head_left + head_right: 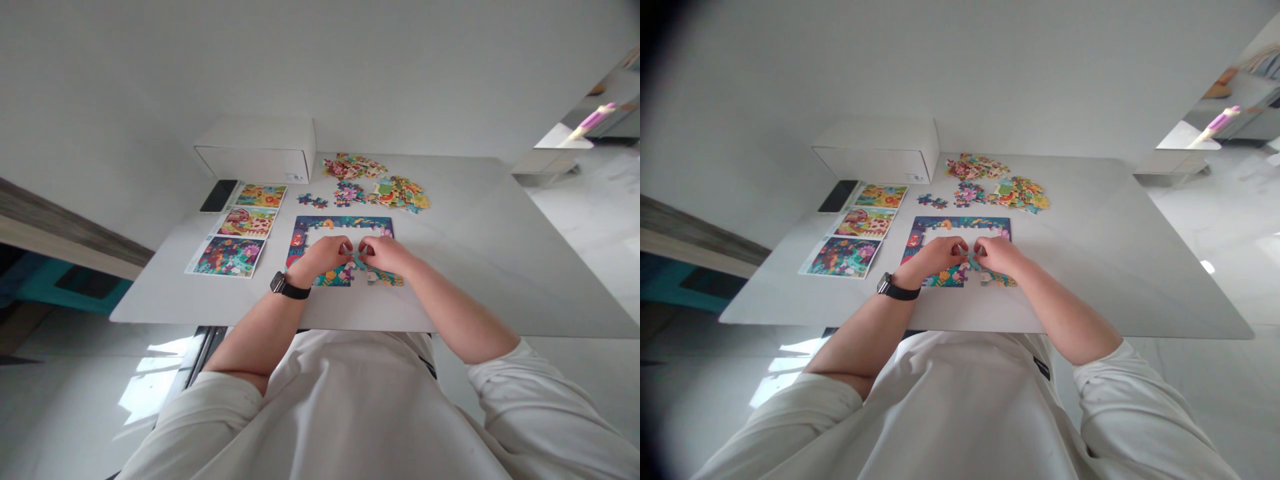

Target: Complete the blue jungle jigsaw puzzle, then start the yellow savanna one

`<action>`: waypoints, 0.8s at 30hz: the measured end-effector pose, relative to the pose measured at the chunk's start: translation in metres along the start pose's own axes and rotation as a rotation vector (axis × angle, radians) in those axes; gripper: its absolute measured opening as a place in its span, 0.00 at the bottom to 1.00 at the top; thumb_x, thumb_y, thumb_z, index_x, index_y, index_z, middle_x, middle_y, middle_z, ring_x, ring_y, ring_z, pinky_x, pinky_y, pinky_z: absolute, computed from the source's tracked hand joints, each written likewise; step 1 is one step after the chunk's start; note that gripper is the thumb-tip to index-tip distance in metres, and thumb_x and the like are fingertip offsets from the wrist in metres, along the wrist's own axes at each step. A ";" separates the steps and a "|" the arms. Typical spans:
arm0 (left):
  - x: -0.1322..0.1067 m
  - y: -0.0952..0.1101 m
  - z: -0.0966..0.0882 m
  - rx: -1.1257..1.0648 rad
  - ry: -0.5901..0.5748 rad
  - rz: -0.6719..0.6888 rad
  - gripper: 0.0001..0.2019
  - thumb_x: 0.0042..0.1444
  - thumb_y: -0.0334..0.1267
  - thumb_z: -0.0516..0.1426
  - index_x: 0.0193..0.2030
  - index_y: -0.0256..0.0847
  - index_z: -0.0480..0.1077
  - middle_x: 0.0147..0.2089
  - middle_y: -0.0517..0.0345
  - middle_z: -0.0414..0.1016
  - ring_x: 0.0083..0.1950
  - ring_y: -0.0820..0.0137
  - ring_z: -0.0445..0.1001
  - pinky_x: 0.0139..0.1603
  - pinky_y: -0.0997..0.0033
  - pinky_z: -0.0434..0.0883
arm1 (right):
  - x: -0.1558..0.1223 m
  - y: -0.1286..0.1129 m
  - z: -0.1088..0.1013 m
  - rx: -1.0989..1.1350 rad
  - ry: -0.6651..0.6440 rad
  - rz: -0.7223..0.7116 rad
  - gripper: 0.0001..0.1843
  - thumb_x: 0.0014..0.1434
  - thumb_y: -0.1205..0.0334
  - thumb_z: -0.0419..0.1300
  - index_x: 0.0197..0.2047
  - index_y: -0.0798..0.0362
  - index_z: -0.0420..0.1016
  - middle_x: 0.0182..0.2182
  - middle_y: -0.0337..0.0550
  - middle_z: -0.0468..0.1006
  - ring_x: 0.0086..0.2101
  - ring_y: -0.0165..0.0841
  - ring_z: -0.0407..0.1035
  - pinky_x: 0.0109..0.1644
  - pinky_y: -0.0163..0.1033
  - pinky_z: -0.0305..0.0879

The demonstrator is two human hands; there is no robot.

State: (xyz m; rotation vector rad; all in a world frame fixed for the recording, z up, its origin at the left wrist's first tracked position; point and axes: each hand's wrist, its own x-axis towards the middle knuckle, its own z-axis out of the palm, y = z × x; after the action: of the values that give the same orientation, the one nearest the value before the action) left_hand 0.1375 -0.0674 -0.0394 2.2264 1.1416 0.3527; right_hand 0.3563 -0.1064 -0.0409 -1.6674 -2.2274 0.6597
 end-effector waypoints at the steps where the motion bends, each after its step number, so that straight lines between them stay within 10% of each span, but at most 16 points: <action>1: 0.000 0.000 0.000 -0.002 -0.003 0.000 0.11 0.55 0.39 0.66 0.46 0.43 0.81 0.32 0.58 0.80 0.32 0.65 0.76 0.35 0.68 0.67 | 0.000 0.000 0.000 -0.012 0.002 -0.003 0.07 0.61 0.64 0.69 0.44 0.48 0.81 0.27 0.38 0.82 0.29 0.35 0.74 0.36 0.39 0.60; 24: -0.004 0.009 -0.006 0.120 -0.080 0.012 0.18 0.55 0.46 0.69 0.51 0.42 0.79 0.37 0.58 0.81 0.34 0.67 0.76 0.34 0.69 0.63 | -0.002 0.010 -0.017 -0.060 -0.177 -0.009 0.04 0.61 0.63 0.70 0.39 0.51 0.81 0.31 0.39 0.83 0.30 0.31 0.73 0.36 0.35 0.60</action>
State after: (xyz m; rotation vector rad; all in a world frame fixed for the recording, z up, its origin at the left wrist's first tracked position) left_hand 0.1380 -0.0720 -0.0294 2.3303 1.1334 0.2022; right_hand 0.3734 -0.1026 -0.0310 -1.6860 -2.3960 0.7734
